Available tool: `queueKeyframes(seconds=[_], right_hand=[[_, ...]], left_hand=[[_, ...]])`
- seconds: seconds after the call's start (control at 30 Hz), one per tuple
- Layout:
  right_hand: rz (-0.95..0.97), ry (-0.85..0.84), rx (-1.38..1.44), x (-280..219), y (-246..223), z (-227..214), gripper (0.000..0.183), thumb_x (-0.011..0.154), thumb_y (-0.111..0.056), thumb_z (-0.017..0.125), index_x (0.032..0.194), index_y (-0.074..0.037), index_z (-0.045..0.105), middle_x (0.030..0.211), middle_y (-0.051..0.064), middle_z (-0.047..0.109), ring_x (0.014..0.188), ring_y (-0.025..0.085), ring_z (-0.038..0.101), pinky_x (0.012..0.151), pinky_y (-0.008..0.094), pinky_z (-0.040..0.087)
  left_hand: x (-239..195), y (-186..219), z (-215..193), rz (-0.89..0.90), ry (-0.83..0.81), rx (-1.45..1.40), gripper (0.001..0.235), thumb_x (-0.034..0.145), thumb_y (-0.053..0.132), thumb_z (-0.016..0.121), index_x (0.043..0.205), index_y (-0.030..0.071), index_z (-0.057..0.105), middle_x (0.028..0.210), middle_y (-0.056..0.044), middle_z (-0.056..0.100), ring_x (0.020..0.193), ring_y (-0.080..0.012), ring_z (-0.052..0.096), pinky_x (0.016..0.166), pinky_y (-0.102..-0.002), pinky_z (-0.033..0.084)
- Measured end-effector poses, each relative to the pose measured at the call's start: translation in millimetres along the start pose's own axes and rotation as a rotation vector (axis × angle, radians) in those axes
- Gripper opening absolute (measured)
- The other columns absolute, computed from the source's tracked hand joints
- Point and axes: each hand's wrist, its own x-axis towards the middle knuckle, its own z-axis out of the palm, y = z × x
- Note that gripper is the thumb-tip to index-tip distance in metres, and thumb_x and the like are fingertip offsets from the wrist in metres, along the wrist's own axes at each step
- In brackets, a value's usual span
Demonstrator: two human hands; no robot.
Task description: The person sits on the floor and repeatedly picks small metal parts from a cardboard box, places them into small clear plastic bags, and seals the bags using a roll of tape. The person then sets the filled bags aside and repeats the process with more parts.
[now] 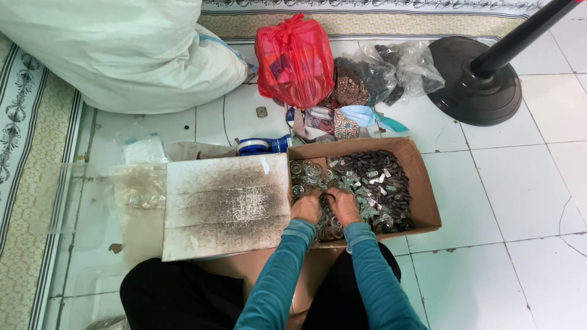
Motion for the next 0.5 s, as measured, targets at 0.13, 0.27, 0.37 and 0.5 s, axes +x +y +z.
queueKeyframes(seconds=[0.13,0.27,0.37,0.5], right_hand=[[-0.004,0.009,0.01,-11,1,-1,0.014,0.1,-0.018,0.067,0.11,-0.017,0.076,0.099,0.016,0.076,0.094,0.041,0.073,0.079,0.051,0.062],[0.086,0.057,0.122,-13,-3,-6,0.011,0.096,-0.025,0.072,0.106,-0.024,0.077,0.101,0.012,0.079,0.097,0.035,0.074,0.079,0.049,0.063],[0.111,0.109,0.24,-17,-11,-14,0.008,0.094,-0.024,0.075,0.101,-0.022,0.078,0.091,0.009,0.079,0.089,0.028,0.075,0.076,0.044,0.062],[0.08,0.181,0.479,-42,-48,-39,0.007,0.096,-0.018,0.074,0.1,-0.014,0.078,0.084,0.01,0.08,0.079,0.022,0.074,0.073,0.04,0.06]], left_hand=[[6,0,14,-0.039,-0.04,0.08,0.056,0.096,0.021,0.054,0.15,0.008,0.045,0.143,-0.024,0.055,0.123,-0.0388,0.063,0.102,-0.05,0.057],[11,-3,18,-0.041,0.002,0.088,0.049,0.095,0.016,0.052,0.144,0.01,0.055,0.133,-0.022,0.065,0.118,-0.0381,0.067,0.098,-0.048,0.059],[-9,8,-4,-0.043,0.046,0.022,0.049,0.097,0.015,0.05,0.146,0.012,0.054,0.13,-0.023,0.067,0.113,-0.0386,0.07,0.096,-0.05,0.059],[-25,6,-1,0.076,0.311,-0.239,0.031,0.105,0.018,0.051,0.135,0.016,0.061,0.121,-0.018,0.068,0.101,-0.0411,0.072,0.088,-0.054,0.061]])
